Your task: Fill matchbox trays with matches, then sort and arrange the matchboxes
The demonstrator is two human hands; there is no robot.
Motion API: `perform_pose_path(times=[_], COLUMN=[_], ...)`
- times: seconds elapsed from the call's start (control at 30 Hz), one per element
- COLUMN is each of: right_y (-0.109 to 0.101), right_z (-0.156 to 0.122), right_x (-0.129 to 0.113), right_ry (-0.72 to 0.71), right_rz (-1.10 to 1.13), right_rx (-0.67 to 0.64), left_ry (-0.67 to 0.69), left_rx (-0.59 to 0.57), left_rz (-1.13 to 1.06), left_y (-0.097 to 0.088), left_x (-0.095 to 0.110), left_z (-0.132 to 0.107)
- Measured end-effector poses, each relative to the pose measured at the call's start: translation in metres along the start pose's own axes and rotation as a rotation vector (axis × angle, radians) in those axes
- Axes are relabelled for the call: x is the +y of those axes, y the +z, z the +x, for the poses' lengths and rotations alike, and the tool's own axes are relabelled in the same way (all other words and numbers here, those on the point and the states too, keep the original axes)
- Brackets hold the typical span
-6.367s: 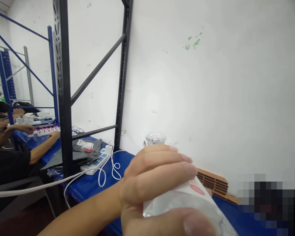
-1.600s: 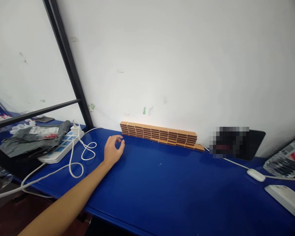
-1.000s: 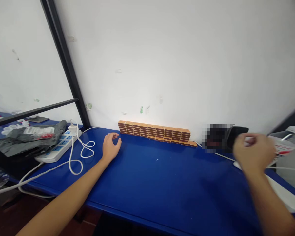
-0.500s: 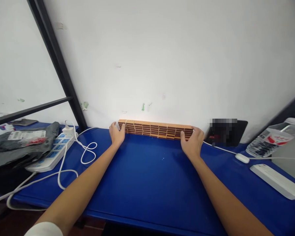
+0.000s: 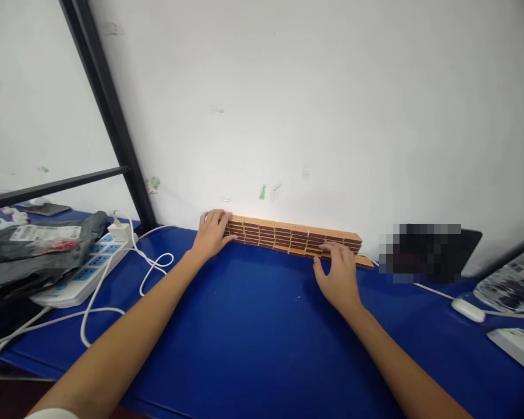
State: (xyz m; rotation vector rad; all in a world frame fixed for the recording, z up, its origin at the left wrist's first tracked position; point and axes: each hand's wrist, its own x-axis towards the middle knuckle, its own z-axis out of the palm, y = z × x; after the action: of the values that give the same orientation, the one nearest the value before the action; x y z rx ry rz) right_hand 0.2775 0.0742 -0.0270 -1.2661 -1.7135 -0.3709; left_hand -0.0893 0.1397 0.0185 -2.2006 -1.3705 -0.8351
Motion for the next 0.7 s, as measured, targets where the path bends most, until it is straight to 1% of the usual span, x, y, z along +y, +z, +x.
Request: perform_pose_path(times=[0.07,0.2,0.33,0.4,0.43,0.47,0.53,0.57,0.6,0.63,0.67,0.7], right_y=[0.001,0.004,0.005,0.003,0.001,0.000,-0.003,-0.004,-0.005,-0.006,-0.007,-0.008], right_z=[-0.001,-0.003,-0.003,0.000,0.001,0.003,0.006,0.007,0.008,0.009,0.009,0.009], right_x=[0.000,-0.001,-0.006,-0.007,-0.006,-0.004,0.006,0.014,0.024,0.035,0.046,0.057], right_ry=[-0.019,-0.046,-0.049,-0.044,-0.030,-0.003,0.115,0.209,0.322,0.448,0.573,0.674], right_rz=[-0.003,0.012,0.027,0.021,0.016,0.012,0.018,0.032,0.052,0.075,0.099,0.126], right_rx=[-0.008,-0.018,-0.021,-0.015,0.003,0.035,0.139,0.199,0.249,0.286,0.307,0.312], left_ry=[0.030,-0.002,-0.010,-0.063,-0.136,-0.247,-0.571,-0.733,-0.865,-0.955,-1.001,-1.011], left_rx=[-0.020,-0.009,0.002,0.057,0.114,0.181,0.288,0.307,0.302,0.283,0.260,0.242], left_rz=[-0.011,-0.040,-0.132,-0.221,-0.272,-0.329,-0.502,-0.599,-0.687,-0.757,-0.805,-0.832], left_y=[0.000,0.002,0.004,0.006,0.007,0.010,0.015,0.018,0.020,0.022,0.024,0.025], left_x=[-0.006,-0.015,-0.013,-0.008,-0.006,-0.003,0.001,0.003,0.003,0.004,0.004,0.003], left_z=[0.004,0.008,0.006,0.004,0.003,0.003,0.001,0.001,0.000,-0.001,-0.002,-0.004])
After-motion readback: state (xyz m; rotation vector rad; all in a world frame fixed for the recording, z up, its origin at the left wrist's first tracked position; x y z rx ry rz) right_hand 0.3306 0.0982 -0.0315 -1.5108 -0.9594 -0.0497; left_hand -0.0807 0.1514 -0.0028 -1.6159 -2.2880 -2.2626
